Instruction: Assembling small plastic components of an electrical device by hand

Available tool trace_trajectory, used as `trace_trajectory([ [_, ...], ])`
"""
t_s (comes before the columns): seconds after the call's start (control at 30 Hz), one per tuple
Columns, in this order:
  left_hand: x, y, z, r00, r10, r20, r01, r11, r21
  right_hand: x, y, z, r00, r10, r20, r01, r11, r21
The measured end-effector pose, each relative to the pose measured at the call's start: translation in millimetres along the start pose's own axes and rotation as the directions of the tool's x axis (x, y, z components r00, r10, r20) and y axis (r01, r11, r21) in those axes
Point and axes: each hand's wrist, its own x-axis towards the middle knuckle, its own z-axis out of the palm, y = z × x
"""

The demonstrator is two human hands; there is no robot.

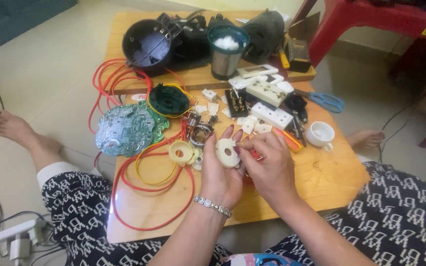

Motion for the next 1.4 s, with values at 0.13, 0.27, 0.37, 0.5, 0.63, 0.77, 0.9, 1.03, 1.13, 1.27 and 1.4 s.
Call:
trace_trajectory([
  [0.13, 5.3, -1.2, -8.4, 1.0, 0.005, -0.027, -0.006, 1.0, -0.005, -4.9, 6.8, 8.8, 0.999, 0.03, 0.029, -0.031, 0.999, 0.032],
  [0.27, 8.8, 0.5, -10.0, 0.999, 0.023, -0.034, -0.023, 1.0, -0.001, -2.2, 7.5, 12.2, 0.998, 0.044, 0.049, -0.046, 0.998, 0.049],
  [0.37, 11.5, -3.7, -12.1, 0.998, 0.027, -0.051, -0.026, 1.0, 0.009, -3.7, 11.0, 12.2, 0.996, 0.06, 0.07, -0.064, 0.996, 0.057],
  [0.5, 15.3, -4.0, -12.0, 0.998, 0.045, -0.05, -0.043, 0.999, 0.032, -1.5, 14.6, 14.1, 0.996, 0.053, 0.073, -0.059, 0.996, 0.072],
  [0.63, 13.3, -2.6, -11.7, 0.996, 0.06, -0.06, -0.058, 0.998, 0.037, -1.0, 12.4, 15.5, 0.995, 0.066, 0.075, -0.072, 0.994, 0.08],
  [0.77, 11.7, -4.1, -14.7, 0.995, 0.074, -0.07, -0.071, 0.996, 0.049, -1.5, 11.5, 16.2, 0.994, 0.064, 0.084, -0.074, 0.99, 0.118],
  [0.9, 7.2, -2.8, -9.6, 0.995, 0.069, -0.076, -0.063, 0.995, 0.074, -2.0, 13.0, 17.3, 0.993, 0.087, 0.08, -0.096, 0.988, 0.124],
  [1.03, 9.4, -1.9, -5.8, 0.995, 0.068, -0.077, -0.062, 0.995, 0.084, 2.9, 12.0, 16.9, 0.989, 0.12, 0.09, -0.13, 0.985, 0.111],
  [1.13, 9.0, -6.5, -9.2, 0.994, 0.081, -0.072, -0.075, 0.994, 0.081, 1.3, 9.5, 13.7, 0.97, 0.184, 0.157, -0.204, 0.971, 0.124],
  [1.27, 4.3, -13.8, -8.8, 0.995, 0.085, -0.051, -0.078, 0.989, 0.125, -4.1, 19.1, 12.5, 0.988, 0.105, 0.112, -0.119, 0.985, 0.129],
  [1.4, 0.9, -18.3, -10.8, 0.994, 0.107, -0.036, -0.1, 0.982, 0.158, -6.7, 17.3, 10.3, 0.99, 0.108, 0.096, -0.121, 0.983, 0.141],
])
